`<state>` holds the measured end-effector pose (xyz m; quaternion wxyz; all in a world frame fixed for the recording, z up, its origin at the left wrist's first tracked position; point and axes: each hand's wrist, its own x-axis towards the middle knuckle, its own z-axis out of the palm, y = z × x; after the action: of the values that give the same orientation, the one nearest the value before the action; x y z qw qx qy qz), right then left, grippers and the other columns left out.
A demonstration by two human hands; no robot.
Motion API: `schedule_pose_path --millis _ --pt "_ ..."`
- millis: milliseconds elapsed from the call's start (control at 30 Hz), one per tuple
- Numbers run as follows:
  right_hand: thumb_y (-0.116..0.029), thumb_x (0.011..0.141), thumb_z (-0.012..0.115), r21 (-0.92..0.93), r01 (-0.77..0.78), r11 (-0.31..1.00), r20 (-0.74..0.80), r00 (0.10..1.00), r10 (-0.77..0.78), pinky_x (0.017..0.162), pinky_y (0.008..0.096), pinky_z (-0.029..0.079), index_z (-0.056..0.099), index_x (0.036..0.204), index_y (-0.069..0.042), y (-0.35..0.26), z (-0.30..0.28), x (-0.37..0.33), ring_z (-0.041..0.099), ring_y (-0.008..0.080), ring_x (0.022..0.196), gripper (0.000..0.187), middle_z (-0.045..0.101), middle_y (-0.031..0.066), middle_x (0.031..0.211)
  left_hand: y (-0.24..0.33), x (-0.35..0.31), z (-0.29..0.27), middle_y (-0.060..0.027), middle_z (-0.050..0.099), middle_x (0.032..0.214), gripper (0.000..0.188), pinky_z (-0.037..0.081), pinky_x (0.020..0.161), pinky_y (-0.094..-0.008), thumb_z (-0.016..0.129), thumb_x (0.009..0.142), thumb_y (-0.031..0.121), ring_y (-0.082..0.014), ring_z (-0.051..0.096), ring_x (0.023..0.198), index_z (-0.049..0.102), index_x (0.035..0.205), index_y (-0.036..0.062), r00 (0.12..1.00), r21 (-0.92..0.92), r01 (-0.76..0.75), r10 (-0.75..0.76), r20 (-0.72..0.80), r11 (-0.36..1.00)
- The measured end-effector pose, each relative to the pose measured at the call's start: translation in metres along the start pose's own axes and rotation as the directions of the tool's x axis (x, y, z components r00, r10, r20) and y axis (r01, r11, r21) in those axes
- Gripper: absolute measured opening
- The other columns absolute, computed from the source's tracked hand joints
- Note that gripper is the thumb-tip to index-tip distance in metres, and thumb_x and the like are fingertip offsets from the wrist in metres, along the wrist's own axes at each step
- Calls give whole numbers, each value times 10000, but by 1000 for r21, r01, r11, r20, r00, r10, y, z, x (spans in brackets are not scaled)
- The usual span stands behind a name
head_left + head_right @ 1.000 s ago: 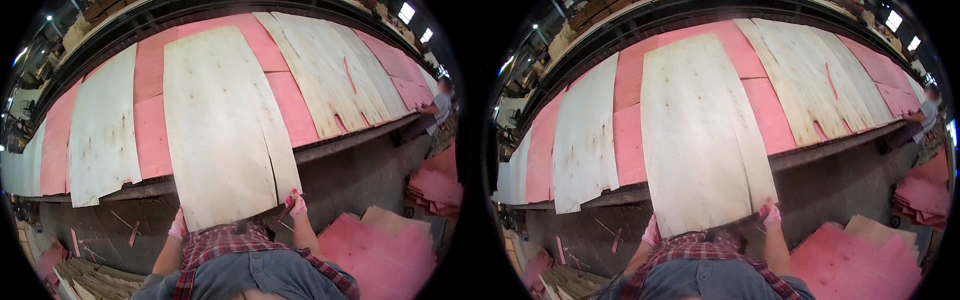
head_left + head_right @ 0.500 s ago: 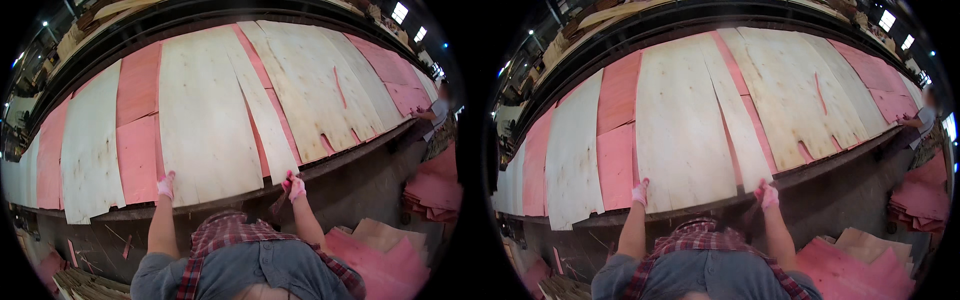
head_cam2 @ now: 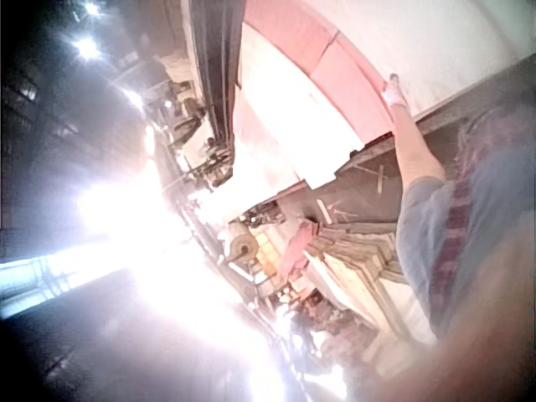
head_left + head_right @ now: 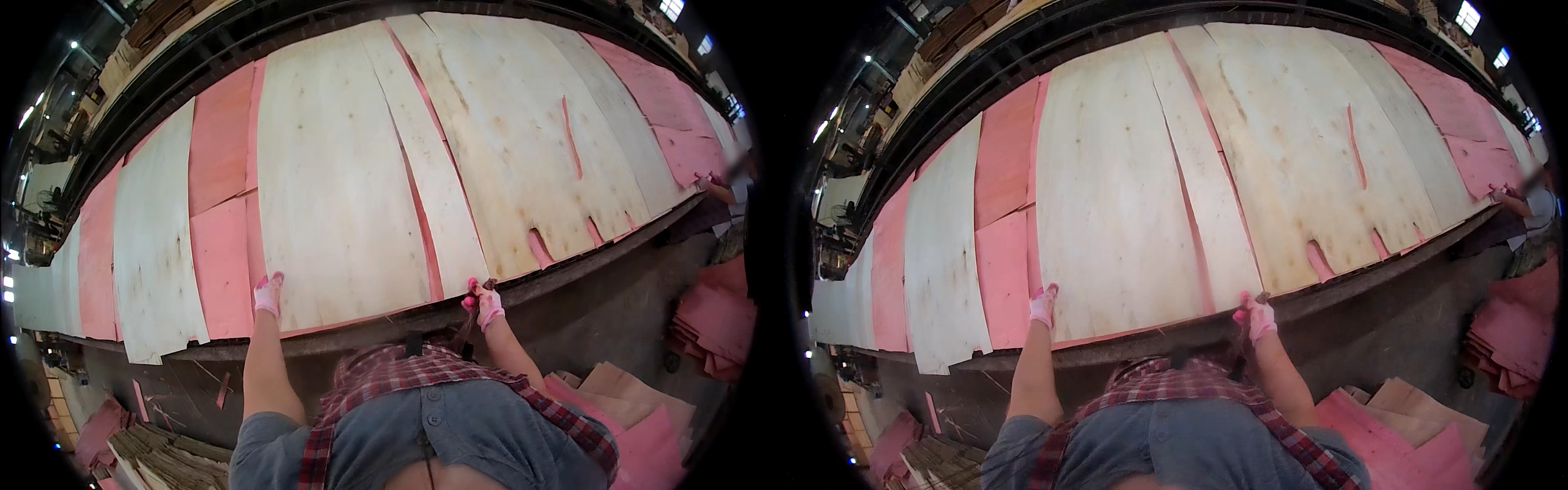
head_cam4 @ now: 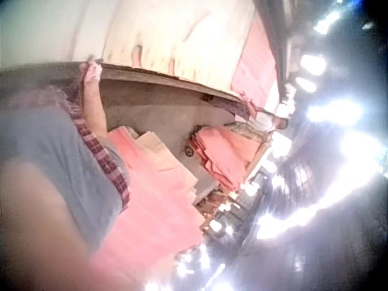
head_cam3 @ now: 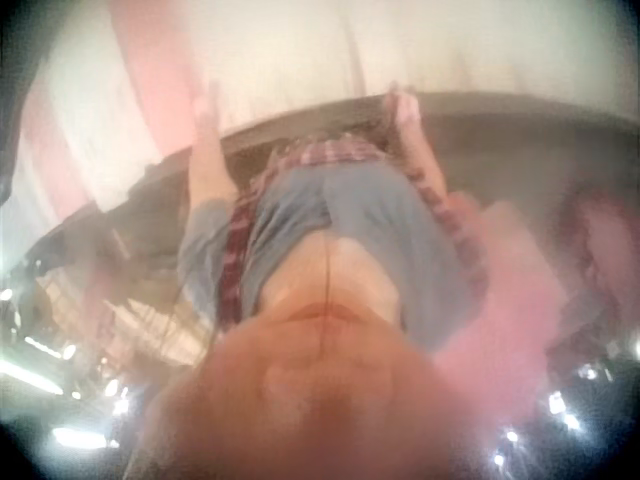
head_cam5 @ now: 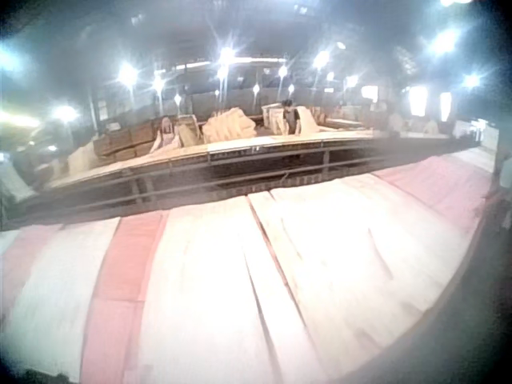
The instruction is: The person picks up thin wood sheets from a stack and places them onto a moving conveyor belt, occasionally using a small tool to adjust or trim the edges.
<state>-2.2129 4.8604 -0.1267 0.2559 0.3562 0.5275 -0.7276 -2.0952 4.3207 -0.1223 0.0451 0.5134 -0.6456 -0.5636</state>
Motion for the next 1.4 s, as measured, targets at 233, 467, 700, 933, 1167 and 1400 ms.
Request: schedule_pose_path --millis 233,467,700,933,1167,1400 --pt "-117 824 578 2 -41 999 40 998 40 485 339 472 575 936 -153 -10 -23 1 520 176 502 118 608 15 802 45 -78 49 -23 621 845 324 453 679 -299 658 817 265 -137 557 762 583 1038 41 988 80 18 -5 -157 997" --pt "-132 833 594 12 -30 999 10 1000 30 454 336 468 638 899 -103 -17 -8 1 530 186 477 85 621 38 724 16 -19 27 -49 601 964 410 440 750 -291 657 820 293 -160 548 854 554 1121 34 996 -4 -89 89 -27 996" --pt "-283 857 615 76 -117 990 18 993 116 543 306 507 645 873 -166 -4 -27 34 525 123 528 122 611 -3 733 76 -68 58 -90 597 993 538 458 765 -328 666 800 348 -202 566 848 505 1193 16 997 117 81 -83 12 990" --pt "-274 865 608 -199 -128 972 13 991 133 569 312 514 644 933 -142 -23 -12 24 601 132 617 153 641 -10 822 44 -45 102 -148 501 1228 832 389 966 -302 703 739 421 -226 473 1134 341 1335 -33 784 819 -275 610 -112 504" --pt "-369 859 575 -240 -192 952 164 958 234 564 290 475 634 977 -150 -37 -26 23 578 128 593 255 659 57 835 66 -150 268 -195 202 1465 897 141 1125 -362 523 815 542 -317 178 1361 174 1409 -32 584 518 -811 446 678 273" --pt "-387 870 572 -691 -122 712 228 898 376 463 256 437 611 955 -36 -57 -42 30 483 113 439 364 645 58 685 66 -177 345 -204 51 1504 984 32 1131 -352 438 758 700 -304 -6 1404 225 1401 -15 785 690 -601 134 605 403"
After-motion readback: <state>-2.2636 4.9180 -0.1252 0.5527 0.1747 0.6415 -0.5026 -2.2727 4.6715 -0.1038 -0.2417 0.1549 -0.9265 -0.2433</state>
